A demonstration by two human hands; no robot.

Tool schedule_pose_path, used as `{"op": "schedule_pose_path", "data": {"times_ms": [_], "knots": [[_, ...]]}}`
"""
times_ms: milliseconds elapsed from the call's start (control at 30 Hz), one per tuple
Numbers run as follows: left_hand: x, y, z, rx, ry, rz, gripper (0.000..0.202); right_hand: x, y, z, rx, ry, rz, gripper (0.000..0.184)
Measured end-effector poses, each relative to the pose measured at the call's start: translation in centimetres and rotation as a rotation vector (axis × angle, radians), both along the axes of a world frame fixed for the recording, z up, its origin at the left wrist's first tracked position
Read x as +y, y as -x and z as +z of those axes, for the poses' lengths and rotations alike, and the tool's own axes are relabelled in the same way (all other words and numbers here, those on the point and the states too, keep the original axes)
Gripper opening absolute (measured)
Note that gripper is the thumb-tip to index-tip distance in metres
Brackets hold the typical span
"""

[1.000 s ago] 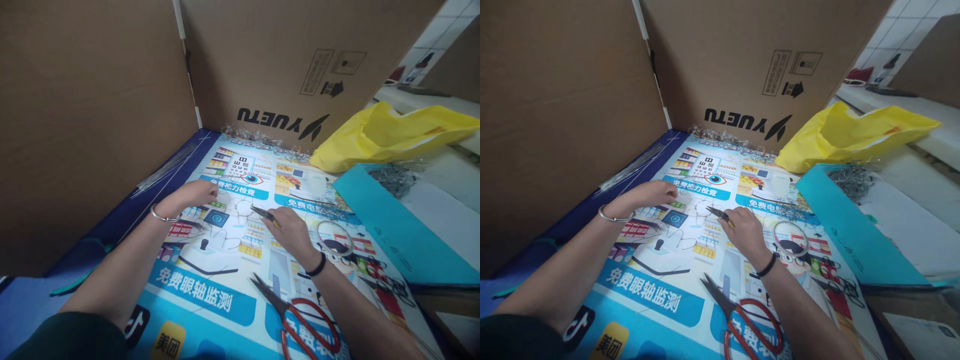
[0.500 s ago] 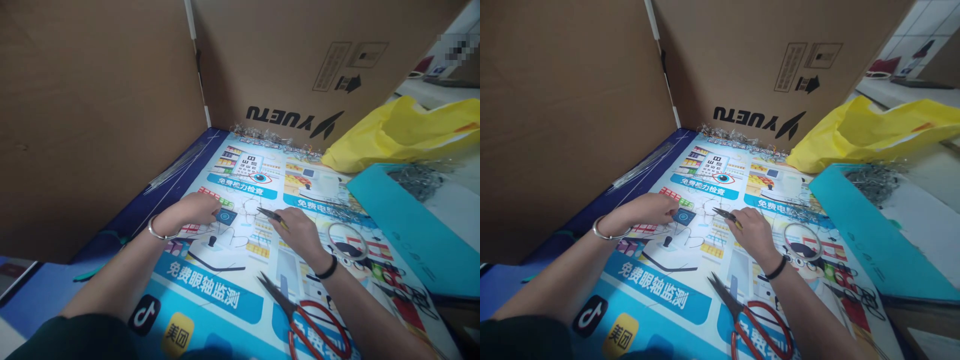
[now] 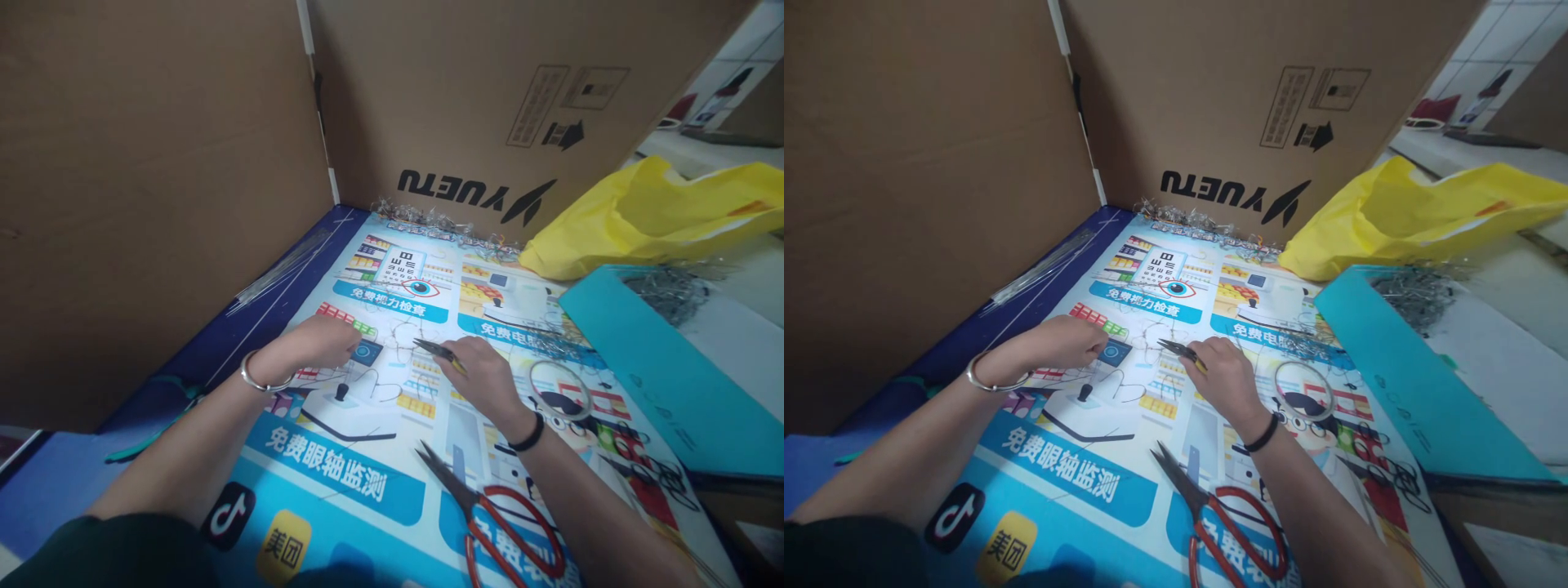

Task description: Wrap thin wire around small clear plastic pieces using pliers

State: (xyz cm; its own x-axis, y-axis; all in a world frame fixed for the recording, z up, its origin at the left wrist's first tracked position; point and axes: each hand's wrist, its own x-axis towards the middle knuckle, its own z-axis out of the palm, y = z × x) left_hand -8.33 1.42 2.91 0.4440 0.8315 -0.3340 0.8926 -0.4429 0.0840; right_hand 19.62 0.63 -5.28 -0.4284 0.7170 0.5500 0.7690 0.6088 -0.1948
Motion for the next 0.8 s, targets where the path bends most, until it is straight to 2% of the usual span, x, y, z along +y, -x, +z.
{"op": "schedule_pose_path", "data": {"times_ms": [200,433,667,800], "knots": [[-0.2,0.2,1.3,0.006,-0.1,-0.013,0.02,0.1,-0.1,-0.2,0.011,0.003,0.02,0.024],[0.1,0.7,0.9,-0.077,-0.112,-0.001,0.02,0.2,-0.1,-0.2,0.041,0.01,0.04,0.023],[0.6,1.1,1.3,-0.405,-0.129,-0.012,0.025,0.2,-0.2,0.0,0.111,-0.009,0.003,0.022],[0.8,-0.3,1.5,-0.648,-0.05,0.093,0.024,0.3,-0.1,0.1,0.139,-0.074,-0.003,0.019]]}}
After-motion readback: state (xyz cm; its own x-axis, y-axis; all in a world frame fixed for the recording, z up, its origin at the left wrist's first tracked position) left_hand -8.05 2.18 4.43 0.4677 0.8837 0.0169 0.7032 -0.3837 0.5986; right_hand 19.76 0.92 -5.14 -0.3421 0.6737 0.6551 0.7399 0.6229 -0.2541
